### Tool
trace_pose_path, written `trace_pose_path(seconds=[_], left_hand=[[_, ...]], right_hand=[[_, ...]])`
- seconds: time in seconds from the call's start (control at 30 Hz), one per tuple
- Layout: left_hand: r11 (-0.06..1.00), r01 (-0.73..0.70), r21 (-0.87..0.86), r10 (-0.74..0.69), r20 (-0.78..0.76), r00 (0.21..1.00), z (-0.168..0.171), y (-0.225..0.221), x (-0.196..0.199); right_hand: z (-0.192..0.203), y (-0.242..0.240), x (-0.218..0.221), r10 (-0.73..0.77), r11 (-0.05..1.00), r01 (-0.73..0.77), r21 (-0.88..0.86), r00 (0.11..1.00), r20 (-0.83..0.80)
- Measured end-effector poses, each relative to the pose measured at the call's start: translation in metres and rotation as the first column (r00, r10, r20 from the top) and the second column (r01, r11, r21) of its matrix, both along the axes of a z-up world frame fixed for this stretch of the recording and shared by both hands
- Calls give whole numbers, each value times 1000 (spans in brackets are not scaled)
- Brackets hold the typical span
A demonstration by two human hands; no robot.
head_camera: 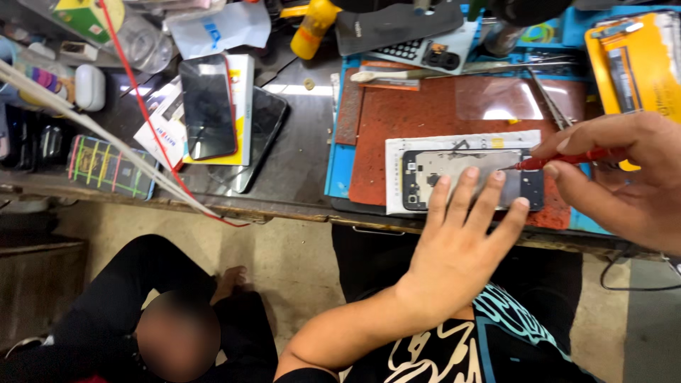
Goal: The person uses a screwdriver to remove screws from the internal frame of a mobile phone, uses a pry tool to separate components, and then wipes the internal surface.
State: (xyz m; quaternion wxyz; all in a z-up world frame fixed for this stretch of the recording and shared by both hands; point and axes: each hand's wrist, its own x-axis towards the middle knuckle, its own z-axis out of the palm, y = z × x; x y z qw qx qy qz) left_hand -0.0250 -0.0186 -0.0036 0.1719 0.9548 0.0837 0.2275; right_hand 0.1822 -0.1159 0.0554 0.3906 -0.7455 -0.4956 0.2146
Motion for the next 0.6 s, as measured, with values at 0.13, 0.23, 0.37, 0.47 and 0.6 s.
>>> trace_pose_path(seconds=[0.13, 0.23, 0.37, 0.47, 0.6], left_hand=[[1000, -8, 6, 8, -4, 1000, 1, 1, -2], [999, 19, -30, -19, 8, 1000, 2, 3, -4], [1000, -13, -21, 12, -10, 1000, 5, -5, -6], [999, -51, 18, 52, -53, 997, 8, -8, -5], [999, -40, 21, 42, -77, 996, 10, -8, -4]], right_hand=[[10, 23, -7, 207, 978, -203, -37, 967, 147], [24, 38, -25, 212, 973, -228, 20, 930, 300], [34, 55, -35, 147, 978, -189, 86, 922, 358], [32, 62, -35, 143, 977, -187, 100, 929, 341], [27, 66, -33, 149, 973, -51, -225, 885, 442]])
